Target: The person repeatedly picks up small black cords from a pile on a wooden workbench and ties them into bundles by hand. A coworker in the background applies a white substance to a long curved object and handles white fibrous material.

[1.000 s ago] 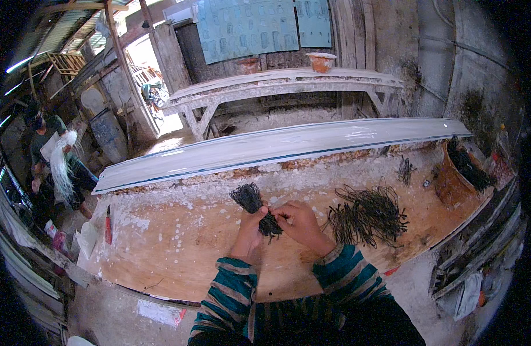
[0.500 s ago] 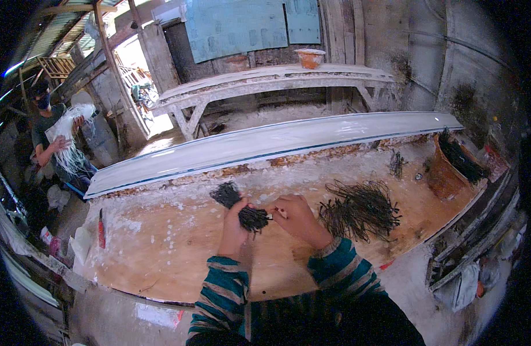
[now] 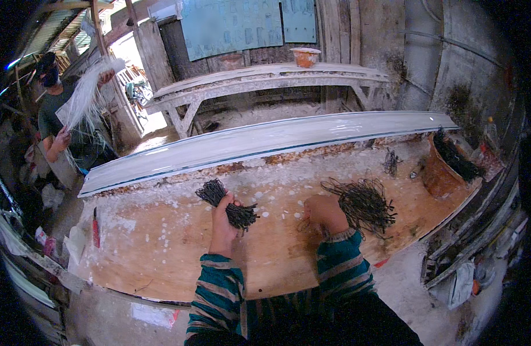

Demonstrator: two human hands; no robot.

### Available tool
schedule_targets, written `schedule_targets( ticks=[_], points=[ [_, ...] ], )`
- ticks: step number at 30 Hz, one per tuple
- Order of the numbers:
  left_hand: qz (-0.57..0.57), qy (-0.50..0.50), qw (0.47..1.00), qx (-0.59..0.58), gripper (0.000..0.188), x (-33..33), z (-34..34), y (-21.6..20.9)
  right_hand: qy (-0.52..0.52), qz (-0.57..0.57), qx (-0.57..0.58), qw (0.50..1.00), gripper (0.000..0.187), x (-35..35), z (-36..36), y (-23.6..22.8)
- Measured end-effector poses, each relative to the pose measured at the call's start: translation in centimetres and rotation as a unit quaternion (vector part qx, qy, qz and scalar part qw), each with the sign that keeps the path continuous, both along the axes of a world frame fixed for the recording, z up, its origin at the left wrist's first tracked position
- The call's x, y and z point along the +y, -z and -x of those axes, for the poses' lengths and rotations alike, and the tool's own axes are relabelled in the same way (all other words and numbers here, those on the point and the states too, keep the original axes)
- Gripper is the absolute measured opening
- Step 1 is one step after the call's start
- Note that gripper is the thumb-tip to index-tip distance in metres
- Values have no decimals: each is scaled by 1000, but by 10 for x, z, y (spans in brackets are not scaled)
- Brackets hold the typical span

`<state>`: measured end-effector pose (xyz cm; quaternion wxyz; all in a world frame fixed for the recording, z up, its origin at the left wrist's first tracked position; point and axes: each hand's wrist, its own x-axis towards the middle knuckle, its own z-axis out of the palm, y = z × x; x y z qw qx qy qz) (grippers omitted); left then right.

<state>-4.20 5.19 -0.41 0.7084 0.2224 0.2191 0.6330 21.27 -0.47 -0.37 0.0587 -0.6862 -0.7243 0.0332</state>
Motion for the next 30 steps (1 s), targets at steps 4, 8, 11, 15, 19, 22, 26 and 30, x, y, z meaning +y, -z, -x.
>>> schedule_targets(
  ticks=[4, 8, 11, 15, 19, 22, 26, 30],
  points=[
    [1, 16, 1000, 7, 21, 0, -1, 0, 14, 0, 3, 1000, 16, -7, 6, -21],
    [29, 25, 999, 31, 21, -5, -5, -1, -45, -85, 144, 985, 15, 7, 16, -13],
    [15, 56, 997, 53, 22, -10, -9, 0, -74, -164, 307, 934, 13, 9, 36, -21],
    [-6, 90, 991, 102, 22, -23, -21, -9, -71, -138, 489, 858, 10, 11, 51, -20],
    [-28, 145, 975, 163, 29, -28, -22, -12, -97, -113, 575, 804, 8, 10, 58, -23],
    [-64, 139, 961, 229, 33, -23, -22, 0, -119, -99, 609, 778, 7, 17, 60, -11],
    [-141, 136, 943, 269, 37, -34, -30, -9, -133, -57, 662, 736, 5, 11, 69, -14],
    [-154, 146, 936, 282, 39, -31, -29, -4, -129, -21, 690, 712, 5, 8, 69, -16]
  ],
)
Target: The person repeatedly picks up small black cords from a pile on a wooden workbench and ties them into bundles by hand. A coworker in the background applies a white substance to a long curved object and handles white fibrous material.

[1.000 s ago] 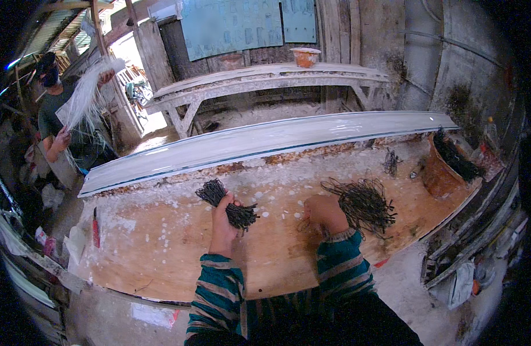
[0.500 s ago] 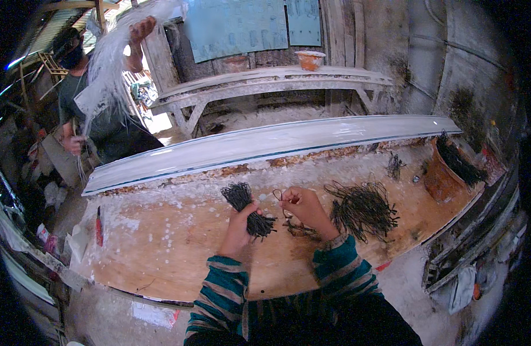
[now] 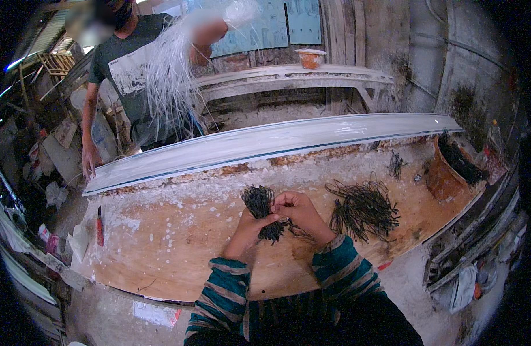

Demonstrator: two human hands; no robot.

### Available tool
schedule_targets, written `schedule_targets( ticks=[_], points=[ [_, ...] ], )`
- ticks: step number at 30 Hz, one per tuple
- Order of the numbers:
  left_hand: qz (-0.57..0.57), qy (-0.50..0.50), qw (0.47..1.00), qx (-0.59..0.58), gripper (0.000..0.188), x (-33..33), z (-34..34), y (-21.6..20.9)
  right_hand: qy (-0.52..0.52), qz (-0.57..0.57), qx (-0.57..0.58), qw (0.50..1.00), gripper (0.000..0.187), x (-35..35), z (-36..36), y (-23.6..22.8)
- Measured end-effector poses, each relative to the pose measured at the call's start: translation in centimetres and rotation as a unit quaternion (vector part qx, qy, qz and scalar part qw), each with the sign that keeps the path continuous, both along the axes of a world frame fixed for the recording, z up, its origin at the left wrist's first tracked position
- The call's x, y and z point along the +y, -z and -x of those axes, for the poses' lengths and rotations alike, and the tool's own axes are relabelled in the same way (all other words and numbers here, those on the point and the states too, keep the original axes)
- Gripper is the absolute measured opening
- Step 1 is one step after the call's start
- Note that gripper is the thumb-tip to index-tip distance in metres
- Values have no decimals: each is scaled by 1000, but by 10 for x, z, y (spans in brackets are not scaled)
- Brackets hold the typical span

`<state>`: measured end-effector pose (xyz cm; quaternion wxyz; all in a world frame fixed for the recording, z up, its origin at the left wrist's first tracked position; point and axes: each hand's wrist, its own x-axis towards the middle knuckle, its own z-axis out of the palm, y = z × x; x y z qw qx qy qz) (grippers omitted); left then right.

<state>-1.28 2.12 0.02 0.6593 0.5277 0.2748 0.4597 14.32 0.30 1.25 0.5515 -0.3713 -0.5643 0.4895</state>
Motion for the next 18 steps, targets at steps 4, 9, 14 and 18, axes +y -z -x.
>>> schedule_targets(
  ticks=[4, 9, 14, 18],
  points=[
    [85, 35, 994, -60, 32, -7, 3, -6, -22, 22, 16, 999, 6, -3, 1, 1],
    [100, 33, 992, -69, 34, -9, 3, -10, -44, 0, -3, 999, 7, 4, -1, 10],
    [111, 36, 989, -86, 33, -3, 8, -2, -52, 9, 2, 999, 12, -4, 2, -2],
    [127, 27, 983, -129, 29, 12, 15, 8, 18, 5, -100, 995, 17, -5, 1, -11]
  ],
)
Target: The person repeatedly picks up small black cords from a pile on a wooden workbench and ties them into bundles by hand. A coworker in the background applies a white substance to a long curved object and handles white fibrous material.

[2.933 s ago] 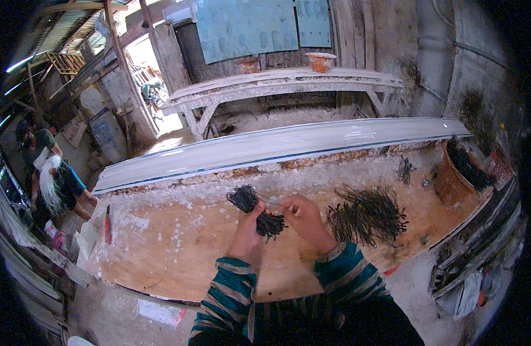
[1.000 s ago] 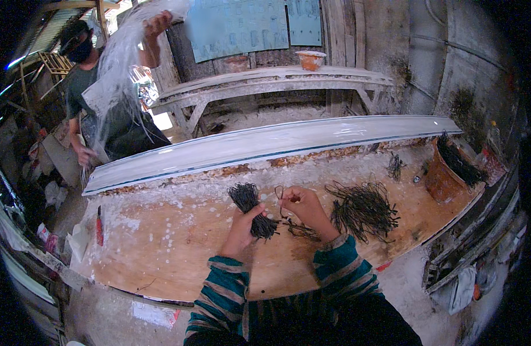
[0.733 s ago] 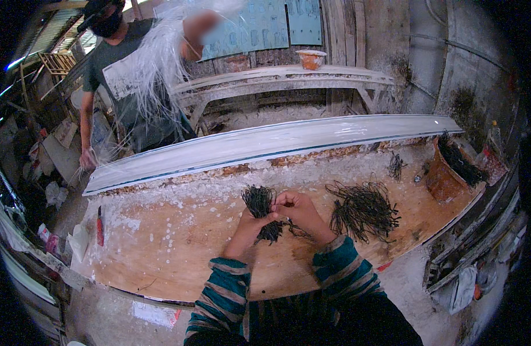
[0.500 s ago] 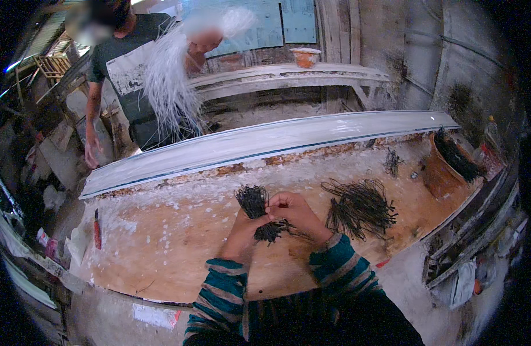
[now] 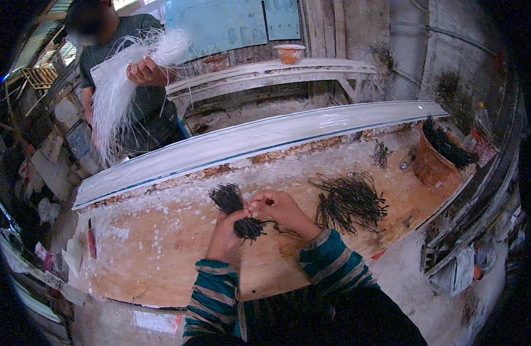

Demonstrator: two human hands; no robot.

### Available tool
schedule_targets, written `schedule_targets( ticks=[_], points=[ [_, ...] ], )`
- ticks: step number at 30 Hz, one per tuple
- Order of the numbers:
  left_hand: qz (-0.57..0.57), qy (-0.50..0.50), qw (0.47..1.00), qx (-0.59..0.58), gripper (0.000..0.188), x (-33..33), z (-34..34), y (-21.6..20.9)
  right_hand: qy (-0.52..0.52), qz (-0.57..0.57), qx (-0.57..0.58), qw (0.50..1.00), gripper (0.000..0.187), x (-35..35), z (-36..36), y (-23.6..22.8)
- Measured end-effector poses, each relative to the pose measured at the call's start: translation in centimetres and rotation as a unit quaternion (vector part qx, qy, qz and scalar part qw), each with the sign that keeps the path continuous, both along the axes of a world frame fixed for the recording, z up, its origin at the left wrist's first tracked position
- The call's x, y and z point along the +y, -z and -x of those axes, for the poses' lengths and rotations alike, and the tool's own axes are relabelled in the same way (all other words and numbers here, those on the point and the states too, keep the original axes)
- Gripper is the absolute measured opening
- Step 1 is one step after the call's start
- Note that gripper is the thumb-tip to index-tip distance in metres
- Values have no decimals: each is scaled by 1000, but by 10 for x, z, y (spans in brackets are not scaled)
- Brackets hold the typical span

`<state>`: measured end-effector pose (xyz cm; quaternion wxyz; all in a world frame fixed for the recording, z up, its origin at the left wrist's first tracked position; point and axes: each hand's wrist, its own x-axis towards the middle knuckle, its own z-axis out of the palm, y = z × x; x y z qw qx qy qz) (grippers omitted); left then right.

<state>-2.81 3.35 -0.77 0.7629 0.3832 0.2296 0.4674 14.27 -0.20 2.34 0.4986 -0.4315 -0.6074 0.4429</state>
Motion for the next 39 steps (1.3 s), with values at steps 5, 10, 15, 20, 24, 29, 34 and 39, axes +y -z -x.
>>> schedule_targets(
  ticks=[5, 10, 15, 20, 24, 29, 34, 39],
  points=[
    [38, -93, 990, -96, 24, 14, 9, 3, 197, -143, -274, 930, 24, -13, -41, -10],
    [40, -127, 986, -100, 23, 19, 18, -3, 228, 55, -409, 882, 46, -64, -97, -20],
    [22, -95, 990, -100, 26, 19, 14, -2, 185, 68, -500, 843, 64, -75, -98, 17],
    [35, -115, 989, -92, 25, 12, 13, -10, 112, -19, -521, 846, 70, -70, -55, 15],
    [35, -127, 984, -117, 24, 21, 23, -4, -10, -87, -505, 859, 65, -51, -21, 14],
    [62, -138, 978, -145, 29, 38, 33, 8, -126, -158, -424, 883, 52, -29, 7, 13],
    [51, -155, 973, -164, 33, 34, 33, 0, -304, -120, -327, 887, 41, -21, 25, -6],
    [49, -161, 973, -161, 33, 30, 34, -4, -297, -133, -217, 920, 23, -22, -4, 2]
  ],
)
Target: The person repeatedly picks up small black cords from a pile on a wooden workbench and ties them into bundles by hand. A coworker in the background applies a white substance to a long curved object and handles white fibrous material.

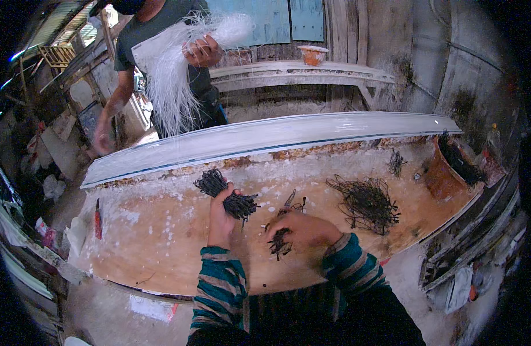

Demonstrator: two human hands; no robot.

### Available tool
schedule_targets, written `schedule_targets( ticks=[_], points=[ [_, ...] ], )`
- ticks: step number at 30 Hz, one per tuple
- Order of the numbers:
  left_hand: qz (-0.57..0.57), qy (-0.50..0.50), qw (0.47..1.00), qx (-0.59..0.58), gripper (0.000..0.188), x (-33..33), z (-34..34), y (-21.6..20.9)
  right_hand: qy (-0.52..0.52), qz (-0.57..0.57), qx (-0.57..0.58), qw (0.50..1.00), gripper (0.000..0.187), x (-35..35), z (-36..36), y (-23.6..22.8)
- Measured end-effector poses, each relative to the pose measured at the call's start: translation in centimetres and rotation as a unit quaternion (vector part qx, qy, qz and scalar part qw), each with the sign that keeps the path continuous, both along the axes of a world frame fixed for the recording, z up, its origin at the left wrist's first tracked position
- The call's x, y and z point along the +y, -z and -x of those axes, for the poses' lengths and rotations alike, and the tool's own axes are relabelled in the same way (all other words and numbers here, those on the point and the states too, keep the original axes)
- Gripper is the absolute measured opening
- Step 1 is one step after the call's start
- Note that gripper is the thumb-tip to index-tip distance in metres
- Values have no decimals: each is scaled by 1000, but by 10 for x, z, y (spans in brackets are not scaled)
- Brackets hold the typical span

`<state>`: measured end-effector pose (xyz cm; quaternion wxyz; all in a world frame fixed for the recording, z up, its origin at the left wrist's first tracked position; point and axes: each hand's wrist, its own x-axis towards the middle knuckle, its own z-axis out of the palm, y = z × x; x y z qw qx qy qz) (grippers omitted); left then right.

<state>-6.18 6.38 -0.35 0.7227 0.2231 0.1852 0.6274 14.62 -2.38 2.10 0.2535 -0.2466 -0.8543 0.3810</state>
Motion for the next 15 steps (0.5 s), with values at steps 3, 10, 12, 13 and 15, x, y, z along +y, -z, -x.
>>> schedule_targets(
  ticks=[3, 10, 12, 13, 15],
  points=[
    [-3, 5, 1000, 11, 33, -4, -3, -1, 38, -91, 68, 993, 16, 17, -27, -5],
    [-19, 32, 998, 44, 31, -8, -6, -4, 420, -191, -17, 887, 25, 22, -39, 2],
    [-10, 42, 998, 44, 31, -8, -6, -5, 405, -210, -11, 890, 24, 29, -39, 16],
    [-5, 44, 998, 47, 32, -9, -7, -6, 397, -220, -8, 891, 24, 31, -39, 23],
    [7, 44, 998, 49, 32, -11, -7, -8, 282, -60, 56, 956, 23, 30, -38, 25]
  ],
)
